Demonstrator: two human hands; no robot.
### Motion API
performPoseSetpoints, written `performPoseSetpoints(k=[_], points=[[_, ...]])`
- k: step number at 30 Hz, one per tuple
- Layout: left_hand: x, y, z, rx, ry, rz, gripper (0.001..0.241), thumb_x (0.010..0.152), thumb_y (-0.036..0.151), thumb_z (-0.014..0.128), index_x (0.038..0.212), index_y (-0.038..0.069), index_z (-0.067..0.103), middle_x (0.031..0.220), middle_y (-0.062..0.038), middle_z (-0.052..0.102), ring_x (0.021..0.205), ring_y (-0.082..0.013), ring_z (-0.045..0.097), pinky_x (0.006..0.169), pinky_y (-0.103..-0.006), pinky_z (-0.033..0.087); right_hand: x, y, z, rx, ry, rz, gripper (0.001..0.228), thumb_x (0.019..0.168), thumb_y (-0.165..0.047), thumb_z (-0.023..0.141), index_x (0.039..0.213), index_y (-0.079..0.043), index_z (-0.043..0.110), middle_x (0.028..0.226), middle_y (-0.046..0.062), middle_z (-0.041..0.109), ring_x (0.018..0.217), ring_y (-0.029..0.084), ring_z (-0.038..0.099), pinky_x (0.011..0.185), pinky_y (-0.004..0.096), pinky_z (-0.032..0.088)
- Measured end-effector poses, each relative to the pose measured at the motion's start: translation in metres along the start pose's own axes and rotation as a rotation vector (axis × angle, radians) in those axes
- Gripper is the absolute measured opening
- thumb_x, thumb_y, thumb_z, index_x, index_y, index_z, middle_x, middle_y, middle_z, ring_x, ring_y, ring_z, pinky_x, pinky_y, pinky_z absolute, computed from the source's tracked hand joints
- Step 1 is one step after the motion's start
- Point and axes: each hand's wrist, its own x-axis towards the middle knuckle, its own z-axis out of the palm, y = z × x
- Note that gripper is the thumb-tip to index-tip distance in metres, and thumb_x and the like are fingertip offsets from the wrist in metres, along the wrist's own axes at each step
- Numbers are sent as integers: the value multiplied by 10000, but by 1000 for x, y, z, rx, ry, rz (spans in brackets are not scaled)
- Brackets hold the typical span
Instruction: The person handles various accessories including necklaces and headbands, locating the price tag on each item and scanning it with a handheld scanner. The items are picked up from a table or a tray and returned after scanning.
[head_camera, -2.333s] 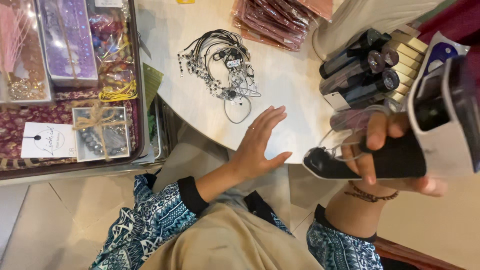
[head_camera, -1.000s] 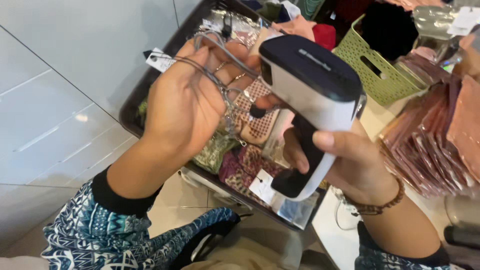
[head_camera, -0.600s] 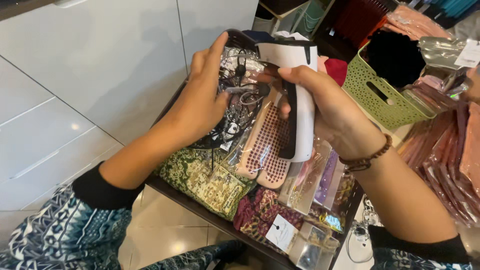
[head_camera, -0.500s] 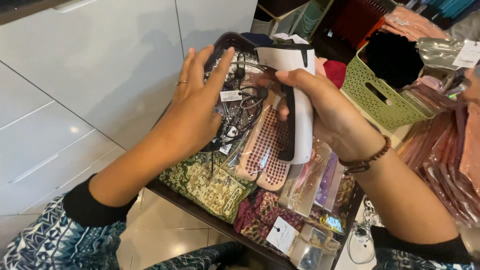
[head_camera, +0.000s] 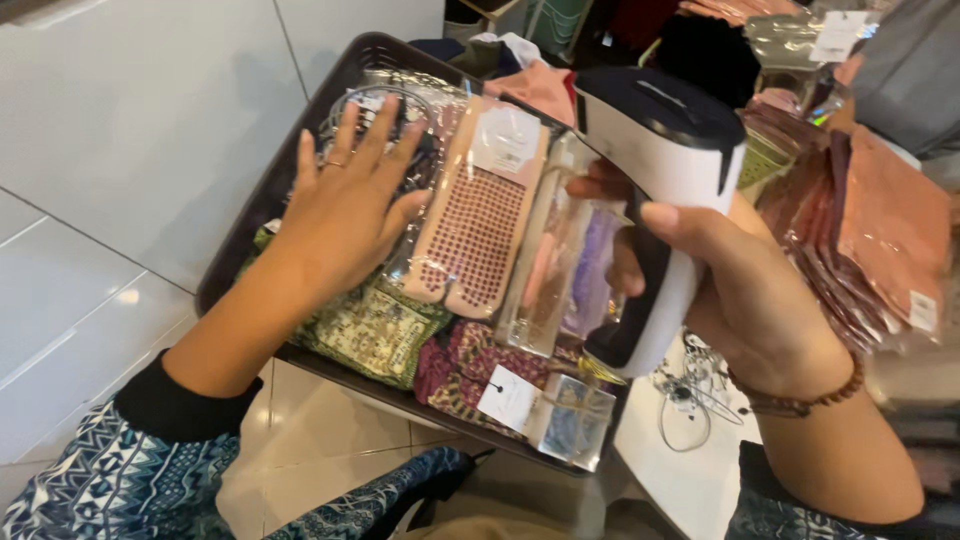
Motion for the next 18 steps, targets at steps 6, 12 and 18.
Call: performPoseSetpoints(k=[6,12,18], points=[[-50,54,8,51,269,68,640,1097,220,566,1649,-42,375,1712,-156,-8,1524,-485,-30,1156,-779,107,-109,25,-59,299,94,-68,701,898,-210,746,1483,-7,418,1158,231,606,594,194,539,652,313,494],[-122,152,77,-286,498,547,406,1041,263,549,1419,118,584,1596,-227,382,1536,-566,311,1264,-735,327,-207,60,-127,353,283,-44,613,904,-239,752,1359,60,470,1069,161,610,635,160,568,636,309,396],[-124,258,196,-533,485,1008,330,1074,323,468,1274,177,686,1283,-34,710,1234,-235,640,1035,-489,502,-303,104,-179,292,544,-32,606,889,-265,710,1380,21,500,1044,102,635,613,148,550,631,304,390]])
